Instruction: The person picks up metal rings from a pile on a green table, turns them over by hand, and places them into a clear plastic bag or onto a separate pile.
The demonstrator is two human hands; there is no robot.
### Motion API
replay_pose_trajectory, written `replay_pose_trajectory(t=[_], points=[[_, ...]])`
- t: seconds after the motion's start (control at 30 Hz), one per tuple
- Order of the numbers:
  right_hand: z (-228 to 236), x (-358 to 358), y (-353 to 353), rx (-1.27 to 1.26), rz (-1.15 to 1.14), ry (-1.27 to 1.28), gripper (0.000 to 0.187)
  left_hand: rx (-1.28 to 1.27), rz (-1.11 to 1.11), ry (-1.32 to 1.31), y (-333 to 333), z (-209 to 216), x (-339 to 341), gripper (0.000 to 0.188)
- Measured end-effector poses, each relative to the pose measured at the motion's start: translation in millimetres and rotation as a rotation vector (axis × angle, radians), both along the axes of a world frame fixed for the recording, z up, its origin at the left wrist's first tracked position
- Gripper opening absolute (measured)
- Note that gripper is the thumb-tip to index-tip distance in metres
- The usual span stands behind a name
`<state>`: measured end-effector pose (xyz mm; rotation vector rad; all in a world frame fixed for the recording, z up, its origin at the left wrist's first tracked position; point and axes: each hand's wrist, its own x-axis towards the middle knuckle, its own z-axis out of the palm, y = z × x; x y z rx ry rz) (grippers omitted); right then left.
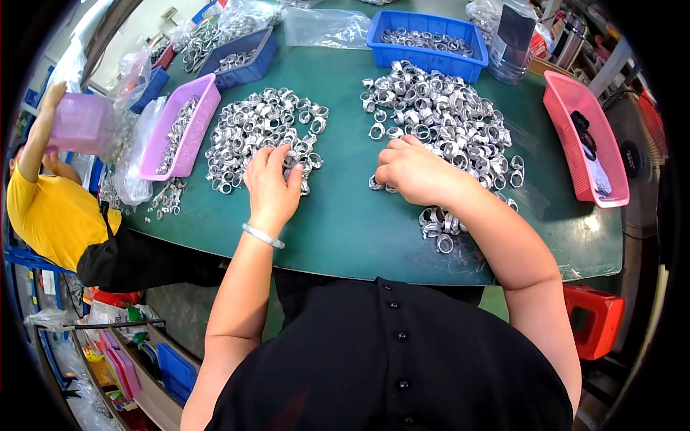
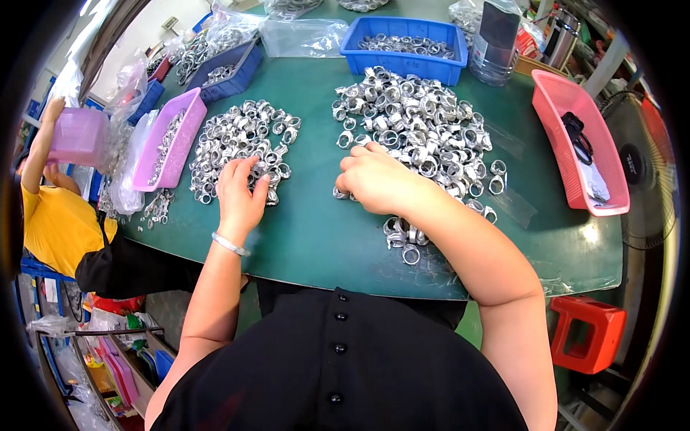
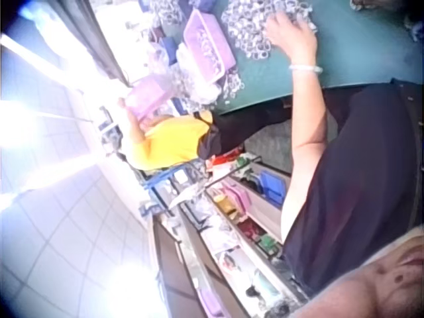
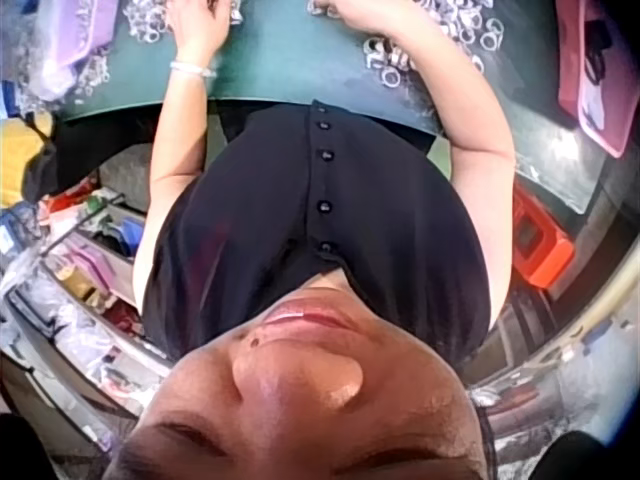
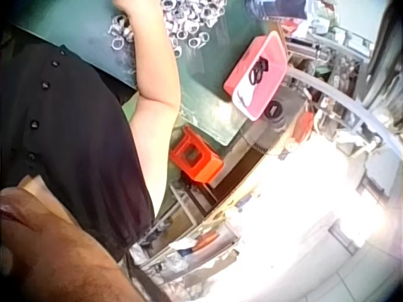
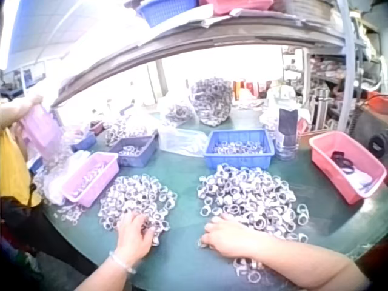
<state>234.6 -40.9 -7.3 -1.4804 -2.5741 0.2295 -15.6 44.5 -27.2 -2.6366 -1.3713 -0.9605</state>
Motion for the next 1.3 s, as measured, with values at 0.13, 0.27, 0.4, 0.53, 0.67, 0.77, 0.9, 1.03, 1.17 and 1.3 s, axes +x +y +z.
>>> replay_pose_trajectory(t=[0.13, 0.27, 0.4, 0.53, 0.67, 0.77, 0.9, 1.03, 1.17, 1.3], points=[[-7.4, 3.1, 1.3, 0.041, 0.006, 0.012, 0.02, 0.127, -0.088, -0.044, -15.8, 10.1, 13.9, 0.031], [-2.9, 4.1, 4.0, 0.041, 0.029, 0.249, 0.016, -0.259, -0.407, -0.214, -41.4, 18.2, 33.1, 0.036], [12.9, -3.8, 0.2, -0.08, 0.029, 0.647, 0.013, -0.581, -0.446, -0.452, -56.7, 10.8, 45.0, 0.041], [27.4, -12.8, -9.4, 0.089, 0.082, 0.624, 0.017, -0.948, -0.53, -0.785, -58.9, 14.4, 49.5, 0.034], [38.0, -16.3, -14.7, -0.018, 0.06, 0.8, 0.022, -1.103, -0.631, -1.062, -54.4, 15.6, 48.2, 0.029], [43.1, -14.0, -18.0, -0.127, 0.016, 0.936, 0.024, -1.184, -0.724, -1.252, -53.0, 21.5, 46.4, 0.029], [49.8, -9.0, -17.7, -0.061, 0.01, 0.885, 0.021, -1.262, -0.818, -1.261, -50.4, 21.9, 38.8, 0.033], [56.0, -9.2, -22.6, -0.037, 0.062, 0.851, 0.03, -1.342, -0.868, -1.209, -52.2, 25.0, 32.9, 0.038], [61.2, -9.8, -26.2, 0.031, 0.132, 0.756, 0.028, -1.472, -1.039, -1.193, -53.2, 22.5, 29.4, 0.041], [66.1, -12.0, -30.7, -0.007, 0.164, 0.737, 0.027, -1.545, -1.106, -1.147, -54.4, 22.8, 28.0, 0.049]])
